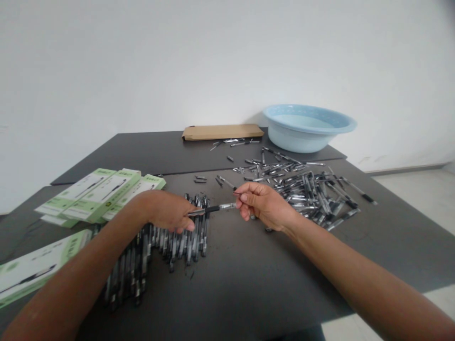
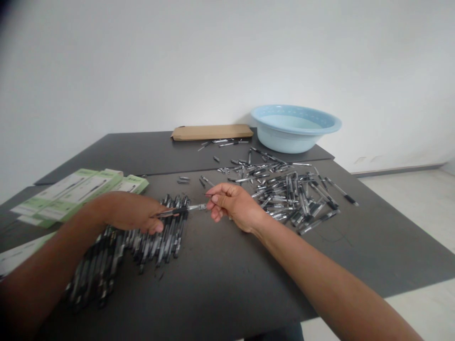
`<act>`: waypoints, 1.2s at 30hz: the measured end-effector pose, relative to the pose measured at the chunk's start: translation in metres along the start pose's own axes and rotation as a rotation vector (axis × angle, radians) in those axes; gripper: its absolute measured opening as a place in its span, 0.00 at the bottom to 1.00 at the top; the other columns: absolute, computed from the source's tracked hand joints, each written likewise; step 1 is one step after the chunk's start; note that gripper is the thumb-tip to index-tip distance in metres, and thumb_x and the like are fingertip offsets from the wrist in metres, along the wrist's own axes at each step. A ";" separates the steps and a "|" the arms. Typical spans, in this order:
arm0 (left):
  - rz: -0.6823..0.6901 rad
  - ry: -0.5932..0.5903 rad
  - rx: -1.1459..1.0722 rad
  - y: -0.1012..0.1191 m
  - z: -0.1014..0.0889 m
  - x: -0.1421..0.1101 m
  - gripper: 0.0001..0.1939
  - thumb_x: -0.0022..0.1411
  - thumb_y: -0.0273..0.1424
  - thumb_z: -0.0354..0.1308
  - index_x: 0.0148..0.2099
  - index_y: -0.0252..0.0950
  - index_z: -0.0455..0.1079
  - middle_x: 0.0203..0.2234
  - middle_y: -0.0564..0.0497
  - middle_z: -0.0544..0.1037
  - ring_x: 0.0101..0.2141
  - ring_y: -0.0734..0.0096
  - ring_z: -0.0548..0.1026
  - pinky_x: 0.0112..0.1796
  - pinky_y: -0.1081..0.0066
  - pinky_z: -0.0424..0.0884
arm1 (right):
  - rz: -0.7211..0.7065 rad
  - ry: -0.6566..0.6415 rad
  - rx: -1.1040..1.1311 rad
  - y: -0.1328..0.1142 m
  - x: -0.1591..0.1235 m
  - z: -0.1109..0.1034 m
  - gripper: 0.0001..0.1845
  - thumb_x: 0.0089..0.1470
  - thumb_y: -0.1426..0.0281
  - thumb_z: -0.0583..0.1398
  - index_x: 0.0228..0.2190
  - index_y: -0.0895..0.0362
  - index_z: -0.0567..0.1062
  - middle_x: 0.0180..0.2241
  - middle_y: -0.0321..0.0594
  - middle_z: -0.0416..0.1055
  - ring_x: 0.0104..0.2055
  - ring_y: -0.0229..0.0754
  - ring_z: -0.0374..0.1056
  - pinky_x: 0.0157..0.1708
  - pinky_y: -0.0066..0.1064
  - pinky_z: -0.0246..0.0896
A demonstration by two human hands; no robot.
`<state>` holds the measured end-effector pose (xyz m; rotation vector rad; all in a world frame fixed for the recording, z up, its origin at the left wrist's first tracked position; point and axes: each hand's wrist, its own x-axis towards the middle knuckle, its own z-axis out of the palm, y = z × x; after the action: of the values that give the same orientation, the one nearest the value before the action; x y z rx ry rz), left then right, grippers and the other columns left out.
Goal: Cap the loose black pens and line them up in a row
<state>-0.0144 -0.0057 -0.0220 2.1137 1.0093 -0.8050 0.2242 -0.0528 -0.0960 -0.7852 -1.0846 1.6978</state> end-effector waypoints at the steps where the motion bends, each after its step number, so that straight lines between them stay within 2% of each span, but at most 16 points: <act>1: -0.008 0.000 -0.003 0.000 0.000 0.000 0.14 0.60 0.36 0.49 0.41 0.33 0.70 0.30 0.44 0.80 0.30 0.61 0.76 0.28 0.71 0.68 | -0.003 0.004 -0.002 -0.001 0.000 -0.001 0.14 0.46 0.65 0.67 0.34 0.58 0.73 0.25 0.35 0.74 0.20 0.34 0.68 0.20 0.27 0.64; 7: -0.020 0.006 -0.004 0.002 0.000 -0.001 0.14 0.60 0.36 0.49 0.40 0.33 0.70 0.31 0.43 0.80 0.31 0.61 0.76 0.27 0.71 0.67 | -0.118 0.010 -0.047 -0.007 0.000 -0.006 0.13 0.48 0.64 0.67 0.33 0.58 0.72 0.29 0.38 0.76 0.26 0.36 0.72 0.28 0.30 0.68; 10: -0.037 0.001 0.003 0.002 0.000 0.000 0.14 0.60 0.36 0.49 0.42 0.33 0.69 0.31 0.43 0.80 0.31 0.60 0.77 0.28 0.71 0.68 | -0.194 -0.003 -0.156 -0.011 -0.002 -0.006 0.13 0.49 0.63 0.65 0.32 0.58 0.70 0.30 0.39 0.76 0.26 0.36 0.72 0.28 0.30 0.68; 14: -0.023 -0.009 0.004 0.000 0.000 0.001 0.15 0.60 0.35 0.48 0.42 0.32 0.69 0.32 0.42 0.80 0.32 0.60 0.77 0.29 0.71 0.69 | -0.196 0.011 -0.308 -0.018 -0.007 -0.002 0.14 0.49 0.63 0.65 0.33 0.57 0.69 0.28 0.38 0.76 0.25 0.35 0.70 0.27 0.28 0.66; 19: -0.020 -0.011 0.015 -0.001 0.000 0.002 0.14 0.60 0.36 0.48 0.42 0.33 0.69 0.31 0.44 0.80 0.31 0.61 0.77 0.29 0.71 0.69 | -0.192 -0.002 -0.352 -0.021 -0.010 0.001 0.13 0.50 0.63 0.64 0.33 0.57 0.68 0.29 0.39 0.76 0.26 0.36 0.71 0.28 0.29 0.66; 22: -0.020 -0.005 0.017 -0.001 0.001 0.001 0.14 0.61 0.36 0.48 0.42 0.33 0.69 0.31 0.44 0.80 0.30 0.62 0.77 0.29 0.71 0.69 | -0.207 -0.010 -0.386 -0.020 -0.011 0.000 0.12 0.52 0.64 0.63 0.31 0.56 0.66 0.29 0.38 0.75 0.24 0.35 0.70 0.26 0.28 0.64; 27: -0.026 0.008 0.012 0.001 0.001 0.000 0.14 0.61 0.36 0.49 0.41 0.32 0.70 0.30 0.43 0.80 0.30 0.60 0.77 0.28 0.70 0.69 | -0.244 -0.015 -0.619 -0.018 -0.014 -0.001 0.07 0.55 0.68 0.60 0.31 0.56 0.65 0.24 0.33 0.70 0.21 0.33 0.65 0.22 0.24 0.58; 33: -0.042 -0.017 0.013 0.001 0.001 0.002 0.14 0.62 0.35 0.48 0.43 0.32 0.70 0.31 0.43 0.80 0.31 0.61 0.77 0.28 0.72 0.68 | -0.370 -0.002 -0.996 -0.017 -0.018 0.001 0.05 0.55 0.68 0.61 0.31 0.56 0.69 0.23 0.32 0.68 0.24 0.34 0.64 0.25 0.25 0.55; 36: -0.048 -0.029 0.042 0.003 0.000 0.002 0.14 0.62 0.34 0.48 0.44 0.32 0.69 0.32 0.44 0.80 0.32 0.61 0.77 0.29 0.72 0.68 | -0.433 -0.027 -1.106 -0.018 -0.019 0.002 0.03 0.56 0.69 0.60 0.32 0.57 0.71 0.25 0.33 0.69 0.26 0.34 0.65 0.28 0.24 0.55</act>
<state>-0.0112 -0.0063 -0.0230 2.1141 1.0394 -0.8853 0.2357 -0.0686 -0.0783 -1.0616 -2.0619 0.6495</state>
